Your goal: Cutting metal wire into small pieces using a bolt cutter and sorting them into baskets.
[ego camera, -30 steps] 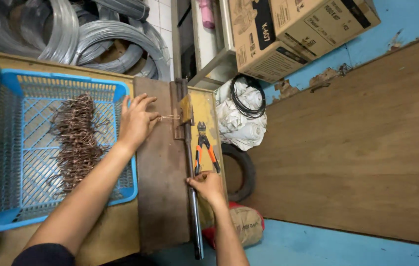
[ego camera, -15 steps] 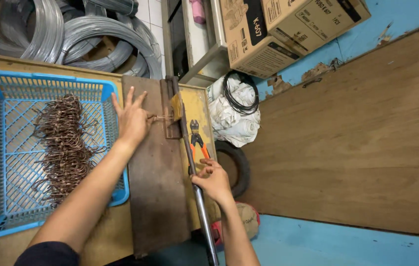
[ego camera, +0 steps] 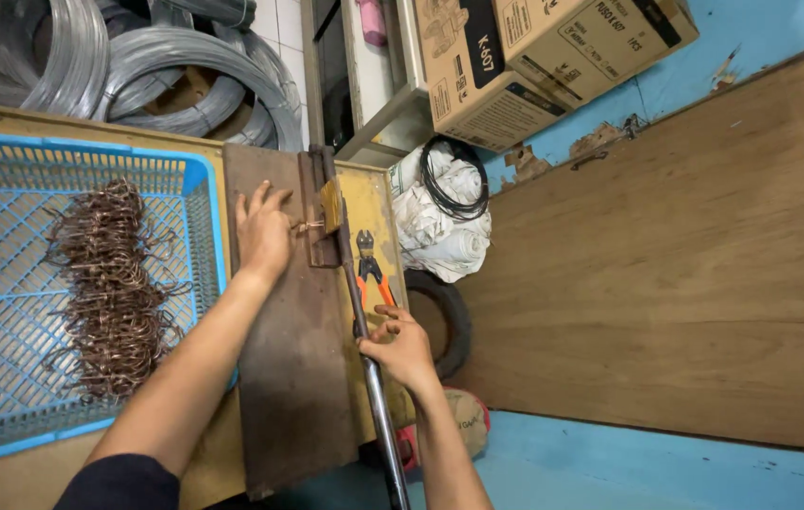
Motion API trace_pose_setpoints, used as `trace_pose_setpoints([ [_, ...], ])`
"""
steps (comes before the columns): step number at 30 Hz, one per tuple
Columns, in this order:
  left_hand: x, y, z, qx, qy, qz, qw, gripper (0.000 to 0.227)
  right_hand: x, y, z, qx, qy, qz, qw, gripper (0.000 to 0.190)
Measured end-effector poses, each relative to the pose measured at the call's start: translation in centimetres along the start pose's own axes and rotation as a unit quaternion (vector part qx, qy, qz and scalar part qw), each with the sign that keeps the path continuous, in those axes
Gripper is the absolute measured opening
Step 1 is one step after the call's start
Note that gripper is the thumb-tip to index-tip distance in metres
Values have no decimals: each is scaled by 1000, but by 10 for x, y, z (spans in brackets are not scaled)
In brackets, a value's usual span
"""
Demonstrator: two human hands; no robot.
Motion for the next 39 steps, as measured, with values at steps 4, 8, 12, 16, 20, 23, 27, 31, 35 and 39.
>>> trace_pose_setpoints([
  [4, 20, -9, -9, 21, -6, 3, 1000, 10, 3, -3, 0, 14, -7, -6, 1000, 28],
  [8, 24, 3, -9, 41, -8, 0, 999, 11, 11, -4, 1, 15, -2, -6, 1000, 28],
  [12, 10, 15, -1, 22, -6, -1, 1000, 13, 24, 6, 1, 19, 9, 9, 1000, 30],
  [16, -4, 24, 6, 25, -1, 18, 1000, 5, 30, 20, 7, 9, 25, -46, 999, 31],
  [20, -14, 27, 3, 38, 2, 14, 999, 8, 45, 25, 17, 68, -29, -152, 986, 30],
  [23, -16, 31, 1, 43, -5, 18, 999, 8, 41, -31, 27, 153, -119, -320, 927, 60],
  [27, -14, 27, -2, 50, -12, 33, 998, 9, 41, -39, 12, 235, -232, -464, 822, 108],
  [31, -11, 28, -1, 54, -19, 27, 998, 11, 41, -53, 5, 275, -237, -423, 830, 113],
  [35, -13, 32, -2, 44, -23, 28, 998, 11, 64, -13, -5, 320, -211, -324, 865, 116],
  [39, -40, 46, -2, -9, -60, 102, 993, 12, 66, -22, -6, 364, -114, -285, 879, 94],
])
Point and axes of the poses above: each hand's wrist, its own z-axis away from the middle knuckle, its own x-axis out of the palm, y = z × x, the point moved 1 cm from there along -z, towards the middle knuckle, and after that the axes turned 4 degrees about -x, right-handed, at the moved point
